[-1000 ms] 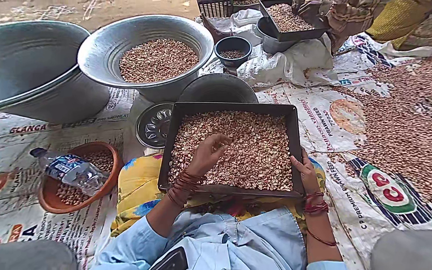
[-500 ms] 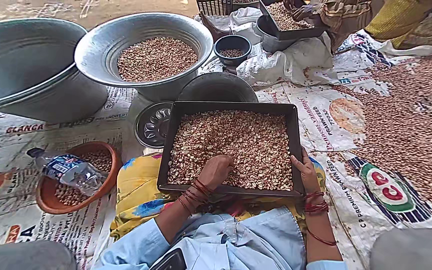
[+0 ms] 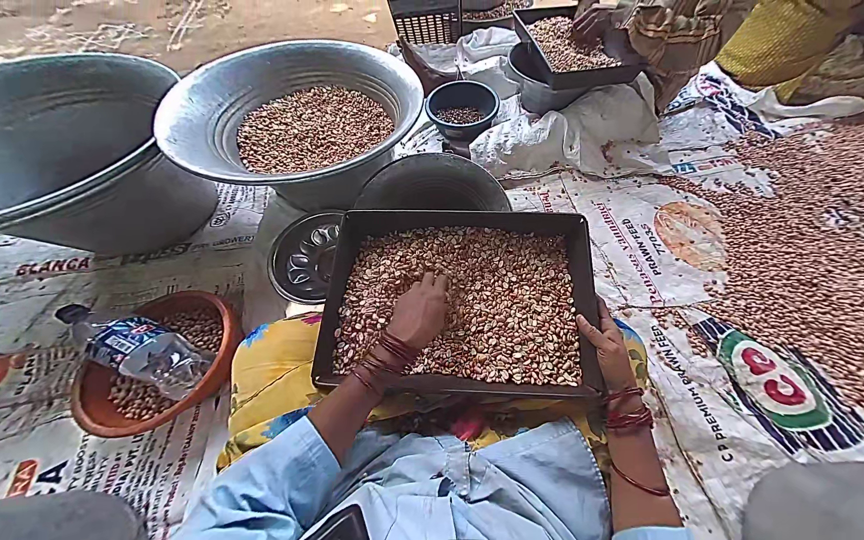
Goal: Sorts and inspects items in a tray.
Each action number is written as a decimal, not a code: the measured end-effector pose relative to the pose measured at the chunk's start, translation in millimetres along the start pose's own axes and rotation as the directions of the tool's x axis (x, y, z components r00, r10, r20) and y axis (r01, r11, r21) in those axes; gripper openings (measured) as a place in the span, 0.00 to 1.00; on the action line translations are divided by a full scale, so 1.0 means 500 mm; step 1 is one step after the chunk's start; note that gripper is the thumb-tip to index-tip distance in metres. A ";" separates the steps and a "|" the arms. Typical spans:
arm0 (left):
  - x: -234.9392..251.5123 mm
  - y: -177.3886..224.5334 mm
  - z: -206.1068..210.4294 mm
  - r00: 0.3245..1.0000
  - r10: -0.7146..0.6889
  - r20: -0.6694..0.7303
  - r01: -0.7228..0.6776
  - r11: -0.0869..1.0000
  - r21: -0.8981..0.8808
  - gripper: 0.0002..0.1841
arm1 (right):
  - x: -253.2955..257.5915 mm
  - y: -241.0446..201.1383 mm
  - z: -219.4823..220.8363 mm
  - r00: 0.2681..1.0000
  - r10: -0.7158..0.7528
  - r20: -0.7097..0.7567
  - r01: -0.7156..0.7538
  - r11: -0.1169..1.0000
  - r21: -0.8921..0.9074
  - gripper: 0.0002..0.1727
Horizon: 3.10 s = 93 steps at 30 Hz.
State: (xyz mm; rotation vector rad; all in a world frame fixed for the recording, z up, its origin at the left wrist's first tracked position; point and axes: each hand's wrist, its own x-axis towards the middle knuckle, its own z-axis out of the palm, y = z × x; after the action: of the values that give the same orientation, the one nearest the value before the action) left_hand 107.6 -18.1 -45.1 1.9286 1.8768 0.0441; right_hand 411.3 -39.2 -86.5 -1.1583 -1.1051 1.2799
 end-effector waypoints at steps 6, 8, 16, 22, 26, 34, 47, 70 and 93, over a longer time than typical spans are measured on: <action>0.024 0.098 0.008 0.915 0.387 -0.116 -0.395 0.801 -0.450 0.24 | -0.003 0.002 -0.001 1.000 -0.008 -0.002 0.008 1.000 0.010 0.35; 0.038 0.098 -0.019 0.889 0.362 -0.280 -0.450 0.804 -0.389 0.19 | -0.004 0.003 -0.002 1.000 -0.004 -0.005 0.004 1.000 0.011 0.35; 0.014 -0.027 -0.057 0.881 0.221 -0.418 -0.331 0.920 -0.211 0.08 | 0.001 0.006 -0.004 1.000 -0.008 0.004 0.008 1.000 0.016 0.35; -0.068 -0.101 -0.007 0.950 0.196 -0.245 -0.235 0.962 -0.141 0.13 | 0.001 0.004 -0.004 1.000 0.008 -0.004 -0.008 1.000 -0.001 0.37; -0.108 -0.118 -0.032 0.966 -0.066 -0.248 0.061 0.998 -0.027 0.16 | 0.000 0.002 0.000 1.000 0.017 -0.013 -0.017 1.000 -0.011 0.37; -0.058 -0.041 0.011 0.992 0.062 0.113 -0.006 0.896 -0.443 0.33 | -0.005 -0.004 0.009 0.999 0.005 -0.036 -0.007 0.999 -0.050 0.36; -0.116 -0.133 -0.005 0.944 0.103 -0.315 -0.206 0.927 -0.315 0.10 | -0.006 -0.006 0.010 0.999 0.007 -0.046 -0.009 0.999 -0.035 0.35; -0.114 -0.167 -0.022 0.747 0.630 0.210 -0.230 0.542 -0.808 0.10 | -0.010 0.000 0.006 0.999 -0.020 -0.032 0.020 1.000 -0.009 0.35; -0.122 -0.131 -0.029 0.925 0.110 -0.364 -0.242 0.909 -0.340 0.09 | -0.004 0.001 0.004 1.000 -0.011 -0.022 0.010 0.999 -0.045 0.35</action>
State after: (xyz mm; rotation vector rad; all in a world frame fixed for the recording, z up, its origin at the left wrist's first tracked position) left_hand 36.6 -73.9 -36.4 1.8919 1.7175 0.7871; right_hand 409.2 -41.1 -86.5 -1.1964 -1.1268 1.2369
